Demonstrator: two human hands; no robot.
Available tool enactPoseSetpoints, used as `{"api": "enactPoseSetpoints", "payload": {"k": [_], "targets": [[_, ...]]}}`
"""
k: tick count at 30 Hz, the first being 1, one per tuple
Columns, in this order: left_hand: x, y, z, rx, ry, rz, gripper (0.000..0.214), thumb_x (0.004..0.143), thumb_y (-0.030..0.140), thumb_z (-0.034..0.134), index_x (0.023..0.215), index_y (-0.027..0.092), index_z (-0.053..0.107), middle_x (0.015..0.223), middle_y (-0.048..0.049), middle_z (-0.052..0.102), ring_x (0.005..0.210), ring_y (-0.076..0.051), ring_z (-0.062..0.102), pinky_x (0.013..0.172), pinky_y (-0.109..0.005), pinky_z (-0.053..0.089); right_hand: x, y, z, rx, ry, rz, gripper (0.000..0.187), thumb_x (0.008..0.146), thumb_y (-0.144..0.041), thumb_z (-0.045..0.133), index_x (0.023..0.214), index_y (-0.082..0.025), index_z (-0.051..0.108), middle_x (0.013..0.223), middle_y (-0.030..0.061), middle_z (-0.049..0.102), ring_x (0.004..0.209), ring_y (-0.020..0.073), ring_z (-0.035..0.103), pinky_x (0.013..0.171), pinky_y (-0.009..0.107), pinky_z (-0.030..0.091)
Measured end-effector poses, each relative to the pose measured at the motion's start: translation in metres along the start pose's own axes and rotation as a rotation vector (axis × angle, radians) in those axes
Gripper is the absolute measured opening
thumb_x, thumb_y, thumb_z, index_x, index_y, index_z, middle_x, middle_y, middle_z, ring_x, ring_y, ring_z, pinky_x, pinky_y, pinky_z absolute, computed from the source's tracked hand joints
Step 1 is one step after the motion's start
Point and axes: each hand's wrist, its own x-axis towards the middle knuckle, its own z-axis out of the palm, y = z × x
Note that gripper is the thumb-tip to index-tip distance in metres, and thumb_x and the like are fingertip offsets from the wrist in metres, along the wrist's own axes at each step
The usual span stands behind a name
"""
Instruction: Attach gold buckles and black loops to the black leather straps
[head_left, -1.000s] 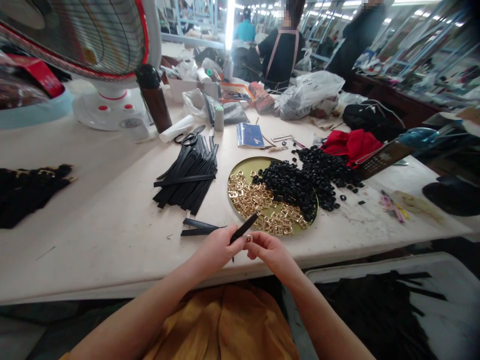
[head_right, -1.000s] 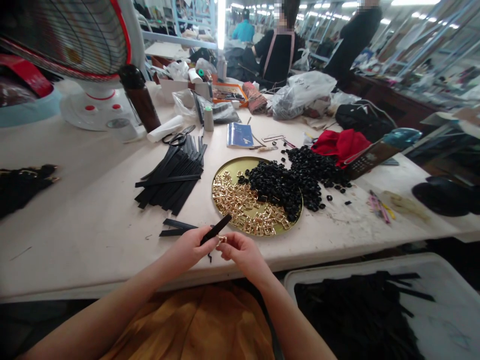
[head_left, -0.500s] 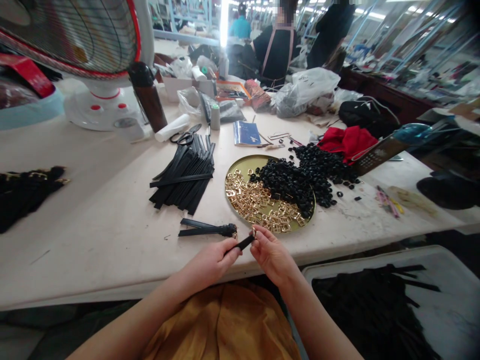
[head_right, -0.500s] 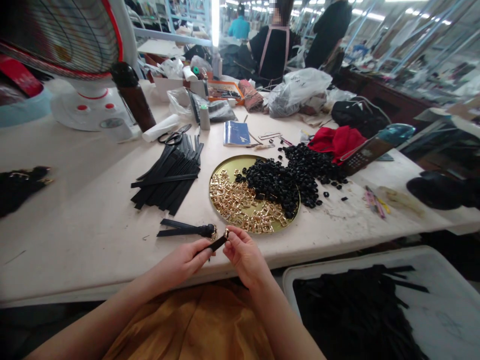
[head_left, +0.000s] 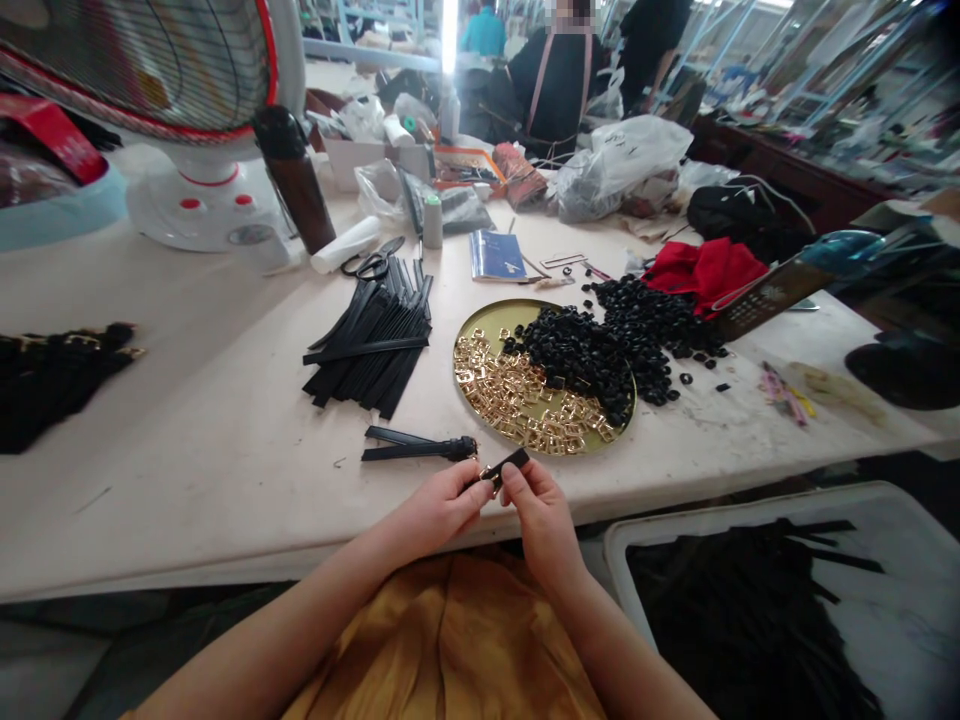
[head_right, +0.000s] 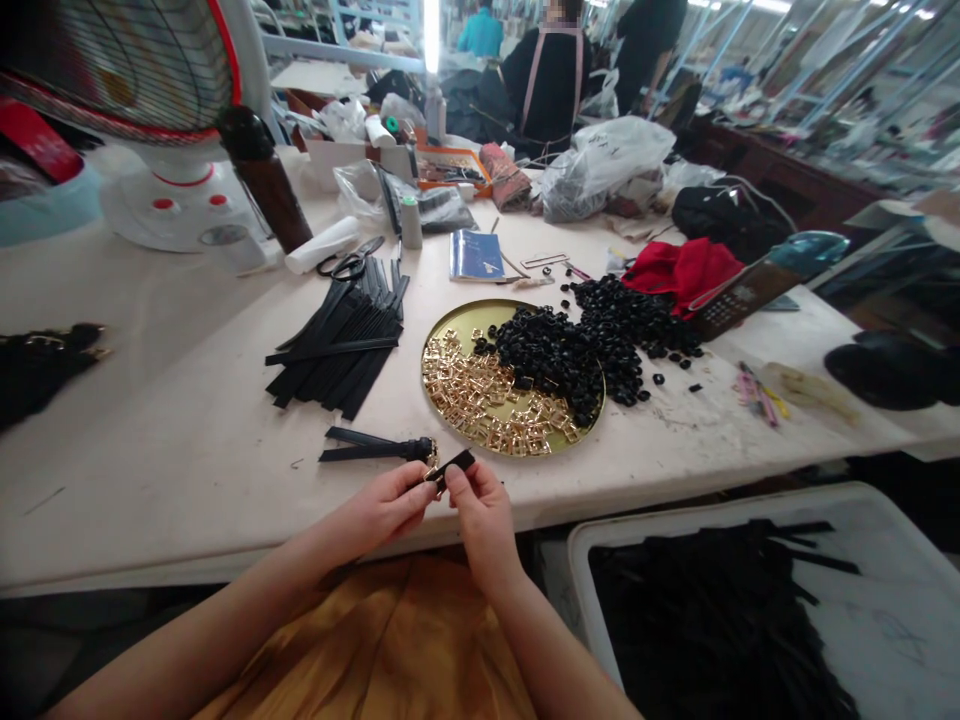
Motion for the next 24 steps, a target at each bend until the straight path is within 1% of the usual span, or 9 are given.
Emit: {"api": "enactPoseSetpoints", "payload": {"k": [3,5,9,11,13,17,20,22,24], "targets": [[0.001,-0.005,0.000,-0.116,-0.037,-0.063,0.026,0.083,0.042,0.038,0.074,0.018,0.044,0.048,0.0091,0.035,0.039,-0.006,0.029,0.039,-0.018,0.022,0.002,0.000,-0.002,0.030,-0.077,0.091,0.028,0.080,-0.042,0.051,0.066,-0.019,0.049,0.055,-0.0044,0.042,0.054,0.0105,0.038,0.056,0.024,0.033],[0.002,-0.007,0.001,-0.153,-0.041,-0.097,0.027,0.082,0.043,0.040,0.073,0.018,0.043,0.047,0.0096,0.034,0.037,-0.005,0.027,0.037,-0.018,0.020,0.001,-0.002,-0.003,-0.033,-0.100,0.081,0.026,0.080,-0.041,0.051,0.067,-0.019,0.050,0.056,-0.0038,0.044,0.055,0.0113,0.040,0.057,0.025,0.034],[0.003,-0.008,0.004,-0.088,0.016,-0.084,0.025,0.080,0.041,0.044,0.069,0.018,0.042,0.048,0.0088,0.037,0.040,-0.006,0.030,0.039,-0.018,0.023,-0.005,-0.005,-0.004,-0.360,0.000,-0.224,0.013,0.076,-0.033,0.058,0.072,-0.020,0.057,0.070,0.0002,0.051,0.068,0.0152,0.045,0.064,0.028,0.036],[0.002,-0.007,0.005,-0.037,0.063,-0.052,0.025,0.080,0.039,0.044,0.066,0.018,0.042,0.049,0.0081,0.038,0.042,-0.006,0.032,0.041,-0.018,0.025,-0.004,-0.005,-0.005,-0.410,0.030,-0.276,0.012,0.075,-0.032,0.059,0.072,-0.021,0.059,0.072,0.0008,0.052,0.070,0.0158,0.046,0.065,0.028,0.036],[0.000,-0.004,0.007,0.002,0.103,-0.024,0.026,0.081,0.037,0.042,0.064,0.018,0.042,0.049,0.0077,0.038,0.045,-0.007,0.033,0.043,-0.018,0.026,-0.001,-0.004,-0.007,-0.289,-0.014,-0.153,0.015,0.075,-0.033,0.059,0.069,-0.020,0.057,0.066,-0.0008,0.050,0.065,0.0143,0.045,0.062,0.027,0.036],[-0.002,0.000,0.007,0.006,0.093,0.011,0.023,0.081,0.033,0.041,0.063,0.018,0.043,0.050,0.0077,0.038,0.046,-0.007,0.033,0.044,-0.018,0.027,0.006,-0.002,-0.011,0.155,-0.201,0.228,0.021,0.070,-0.038,0.063,0.069,-0.019,0.054,0.060,-0.0034,0.048,0.054,0.0103,0.041,0.055,0.025,0.034],[-0.001,0.001,0.006,0.003,0.071,-0.003,0.022,0.080,0.030,0.040,0.063,0.018,0.044,0.050,0.0078,0.037,0.046,-0.007,0.033,0.044,-0.018,0.027,0.006,-0.002,-0.012,0.231,-0.231,0.317,0.022,0.068,-0.038,0.065,0.070,-0.018,0.054,0.061,-0.0031,0.048,0.053,0.0096,0.041,0.055,0.025,0.034],[0.000,0.000,0.006,0.048,0.085,-0.013,0.022,0.079,0.028,0.041,0.061,0.017,0.044,0.049,0.0073,0.039,0.046,-0.007,0.035,0.045,-0.019,0.028,0.003,-0.003,-0.012,0.093,-0.186,0.231,0.021,0.071,-0.037,0.062,0.068,-0.018,0.053,0.060,-0.0030,0.047,0.053,0.0105,0.041,0.055,0.025,0.034],[0.000,-0.001,0.007,0.095,0.103,-0.020,0.023,0.079,0.030,0.041,0.060,0.017,0.045,0.050,0.0068,0.041,0.047,-0.008,0.038,0.045,-0.019,0.029,0.000,-0.004,-0.010,-0.164,-0.080,0.023,0.018,0.073,-0.035,0.060,0.068,-0.019,0.054,0.062,-0.0019,0.048,0.058,0.0125,0.042,0.057,0.026,0.034]]}}
